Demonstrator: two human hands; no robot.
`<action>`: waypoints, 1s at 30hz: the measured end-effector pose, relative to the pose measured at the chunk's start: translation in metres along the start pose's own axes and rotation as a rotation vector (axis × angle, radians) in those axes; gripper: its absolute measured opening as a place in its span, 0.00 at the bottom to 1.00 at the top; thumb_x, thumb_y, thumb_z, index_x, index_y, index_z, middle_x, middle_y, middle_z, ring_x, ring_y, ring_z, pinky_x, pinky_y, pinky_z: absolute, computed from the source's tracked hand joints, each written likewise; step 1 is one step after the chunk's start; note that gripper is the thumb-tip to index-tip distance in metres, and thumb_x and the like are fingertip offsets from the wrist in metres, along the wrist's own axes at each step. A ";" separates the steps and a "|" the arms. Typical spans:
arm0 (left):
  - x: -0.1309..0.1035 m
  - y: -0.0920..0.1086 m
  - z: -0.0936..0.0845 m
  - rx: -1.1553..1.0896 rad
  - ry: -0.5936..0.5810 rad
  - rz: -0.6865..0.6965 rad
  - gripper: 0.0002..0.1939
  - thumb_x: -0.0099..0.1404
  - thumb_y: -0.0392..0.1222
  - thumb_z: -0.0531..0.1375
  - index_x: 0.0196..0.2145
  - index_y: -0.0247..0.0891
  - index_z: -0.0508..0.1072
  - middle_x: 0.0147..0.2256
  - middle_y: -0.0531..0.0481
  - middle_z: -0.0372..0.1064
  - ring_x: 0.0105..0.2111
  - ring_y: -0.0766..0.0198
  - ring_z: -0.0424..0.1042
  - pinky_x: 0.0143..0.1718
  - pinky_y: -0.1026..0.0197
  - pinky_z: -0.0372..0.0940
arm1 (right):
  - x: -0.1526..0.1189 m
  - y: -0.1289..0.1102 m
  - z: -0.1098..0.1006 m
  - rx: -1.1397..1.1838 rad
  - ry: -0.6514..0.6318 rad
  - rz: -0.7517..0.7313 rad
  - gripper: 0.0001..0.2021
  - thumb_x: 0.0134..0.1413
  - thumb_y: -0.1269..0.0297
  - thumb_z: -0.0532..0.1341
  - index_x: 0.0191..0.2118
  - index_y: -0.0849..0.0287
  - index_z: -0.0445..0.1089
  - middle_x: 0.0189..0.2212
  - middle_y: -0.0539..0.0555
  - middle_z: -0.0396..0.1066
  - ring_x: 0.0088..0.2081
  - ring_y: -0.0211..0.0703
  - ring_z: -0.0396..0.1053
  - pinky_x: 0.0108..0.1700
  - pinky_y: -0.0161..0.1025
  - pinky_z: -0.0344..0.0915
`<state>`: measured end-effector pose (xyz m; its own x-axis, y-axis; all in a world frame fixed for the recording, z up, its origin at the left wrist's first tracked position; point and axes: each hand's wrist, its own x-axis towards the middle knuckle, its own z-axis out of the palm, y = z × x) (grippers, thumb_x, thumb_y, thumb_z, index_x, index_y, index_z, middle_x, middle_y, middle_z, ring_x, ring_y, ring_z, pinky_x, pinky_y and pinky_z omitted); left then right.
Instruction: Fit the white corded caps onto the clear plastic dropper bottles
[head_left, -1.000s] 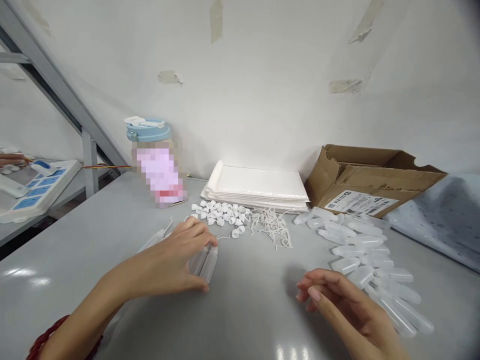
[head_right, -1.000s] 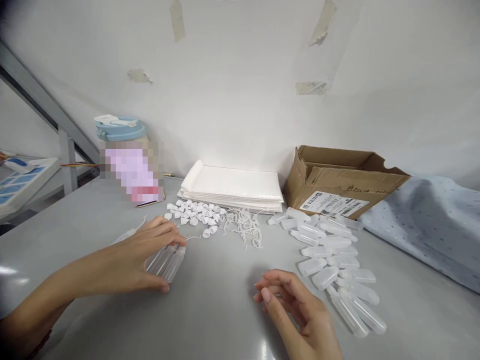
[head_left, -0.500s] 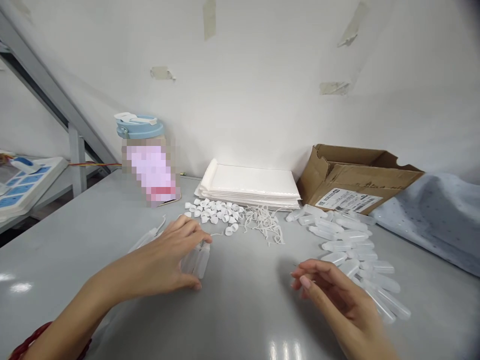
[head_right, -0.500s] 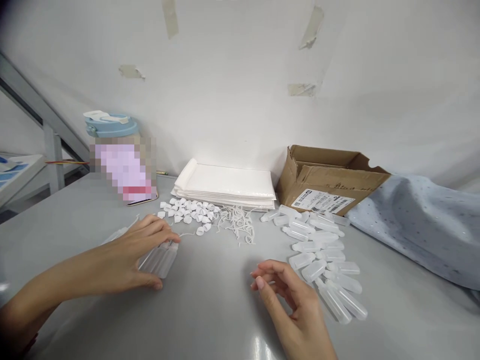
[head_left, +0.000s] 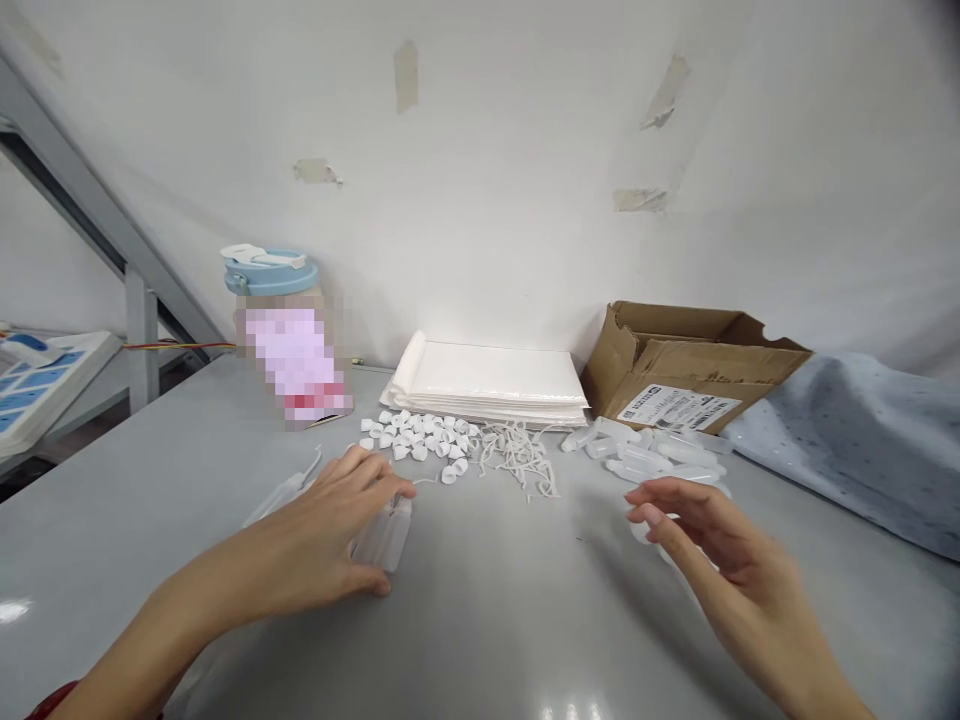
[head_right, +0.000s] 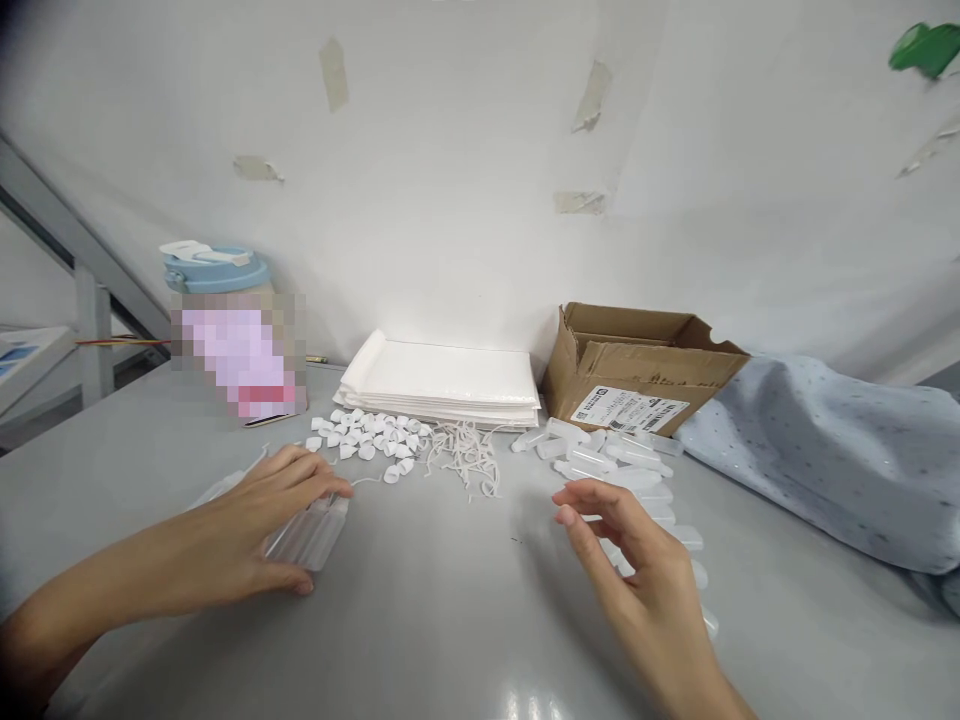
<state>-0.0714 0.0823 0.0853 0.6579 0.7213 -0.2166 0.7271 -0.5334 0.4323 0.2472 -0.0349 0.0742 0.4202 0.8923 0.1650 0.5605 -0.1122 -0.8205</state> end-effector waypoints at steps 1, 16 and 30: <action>0.000 0.001 0.000 -0.001 0.000 -0.005 0.25 0.52 0.46 0.65 0.49 0.50 0.67 0.45 0.50 0.61 0.49 0.52 0.56 0.47 0.54 0.60 | 0.002 0.001 -0.001 -0.017 0.005 -0.011 0.13 0.53 0.51 0.59 0.39 0.54 0.69 0.38 0.55 0.74 0.36 0.48 0.74 0.24 0.34 0.69; 0.004 0.007 0.004 0.010 0.283 0.024 0.22 0.59 0.58 0.59 0.48 0.46 0.68 0.40 0.48 0.64 0.44 0.52 0.61 0.37 0.58 0.63 | 0.017 0.009 -0.016 -0.339 -0.137 -0.284 0.09 0.60 0.60 0.52 0.41 0.55 0.66 0.34 0.53 0.73 0.26 0.40 0.69 0.24 0.35 0.66; 0.078 0.092 0.026 0.178 0.282 0.356 0.12 0.68 0.36 0.49 0.41 0.37 0.71 0.37 0.44 0.66 0.42 0.53 0.60 0.41 0.53 0.61 | 0.022 0.014 -0.014 -0.722 -0.252 -0.538 0.10 0.57 0.76 0.53 0.37 0.57 0.69 0.34 0.55 0.73 0.35 0.46 0.72 0.32 0.40 0.69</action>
<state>0.0523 0.0782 0.0848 0.8109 0.5589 0.1735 0.5051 -0.8181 0.2749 0.2749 -0.0228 0.0738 -0.1440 0.9622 0.2311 0.9780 0.1740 -0.1152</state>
